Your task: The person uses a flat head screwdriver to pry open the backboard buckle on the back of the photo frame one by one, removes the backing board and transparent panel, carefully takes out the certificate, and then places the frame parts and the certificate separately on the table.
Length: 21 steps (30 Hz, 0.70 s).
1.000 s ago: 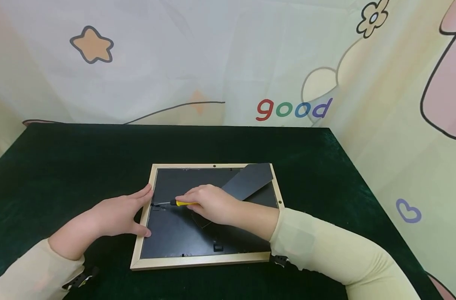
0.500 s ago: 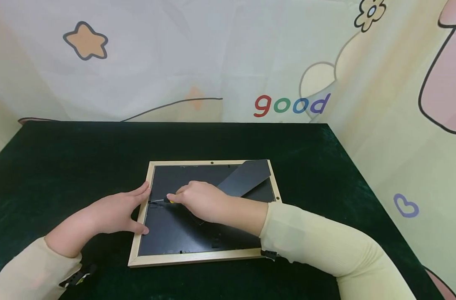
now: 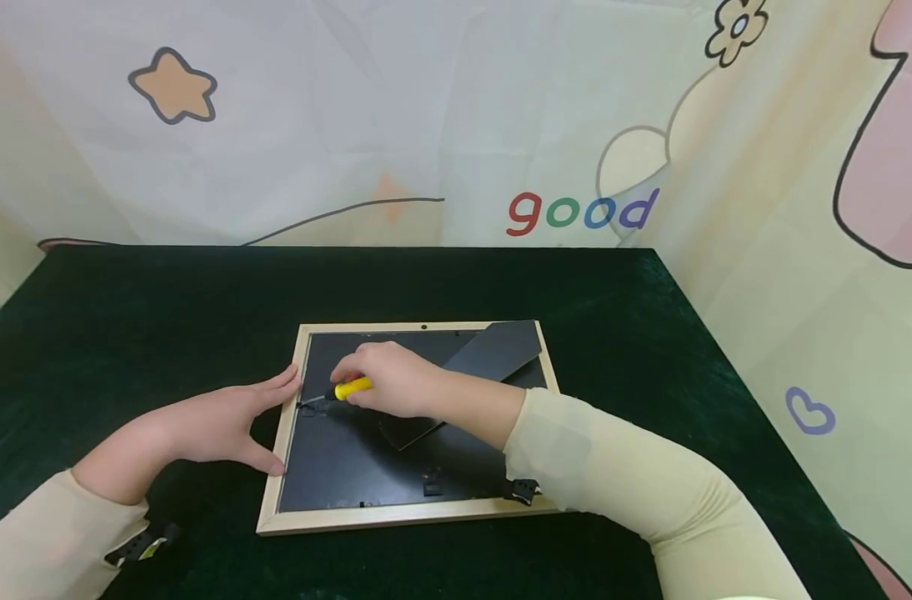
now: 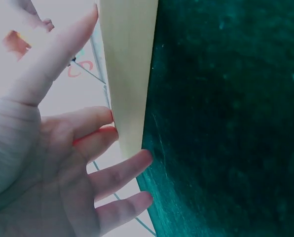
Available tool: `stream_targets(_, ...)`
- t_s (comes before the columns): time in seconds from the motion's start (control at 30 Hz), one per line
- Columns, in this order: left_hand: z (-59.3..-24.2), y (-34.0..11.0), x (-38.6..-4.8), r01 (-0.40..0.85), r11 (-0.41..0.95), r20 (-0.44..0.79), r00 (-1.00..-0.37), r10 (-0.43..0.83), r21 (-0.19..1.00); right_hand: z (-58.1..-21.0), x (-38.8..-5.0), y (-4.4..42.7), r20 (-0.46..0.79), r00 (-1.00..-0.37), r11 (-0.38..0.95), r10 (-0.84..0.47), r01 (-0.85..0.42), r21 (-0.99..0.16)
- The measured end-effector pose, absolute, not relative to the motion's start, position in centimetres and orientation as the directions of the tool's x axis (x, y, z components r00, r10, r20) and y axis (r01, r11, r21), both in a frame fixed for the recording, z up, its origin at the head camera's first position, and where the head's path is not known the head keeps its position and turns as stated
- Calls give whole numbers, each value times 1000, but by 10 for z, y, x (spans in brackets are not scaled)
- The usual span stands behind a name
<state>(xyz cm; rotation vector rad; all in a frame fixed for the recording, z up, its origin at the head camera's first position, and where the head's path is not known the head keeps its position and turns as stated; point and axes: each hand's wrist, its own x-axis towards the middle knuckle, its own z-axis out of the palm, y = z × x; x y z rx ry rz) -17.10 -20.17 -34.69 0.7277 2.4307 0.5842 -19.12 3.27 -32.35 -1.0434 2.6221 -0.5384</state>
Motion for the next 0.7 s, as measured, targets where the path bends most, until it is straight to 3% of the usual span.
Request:
stream_targets(0.2, -349, -201, -173, 364, 771, -370, -718, 589, 522, -326, -196, 30, -79, -756, 641, -650, -490, -590)
stream_targets(0.47, -348, -206, -171, 373, 763, -352, -722, 596, 528, -316, -194, 13, -72, -696, 623, -714, -585, -518)
stream_targets(0.7, -350, -205, -171, 367, 763, -352, -724, 593, 531, -307, -196, -1, 11, -708, 587, -706, -594, -550)
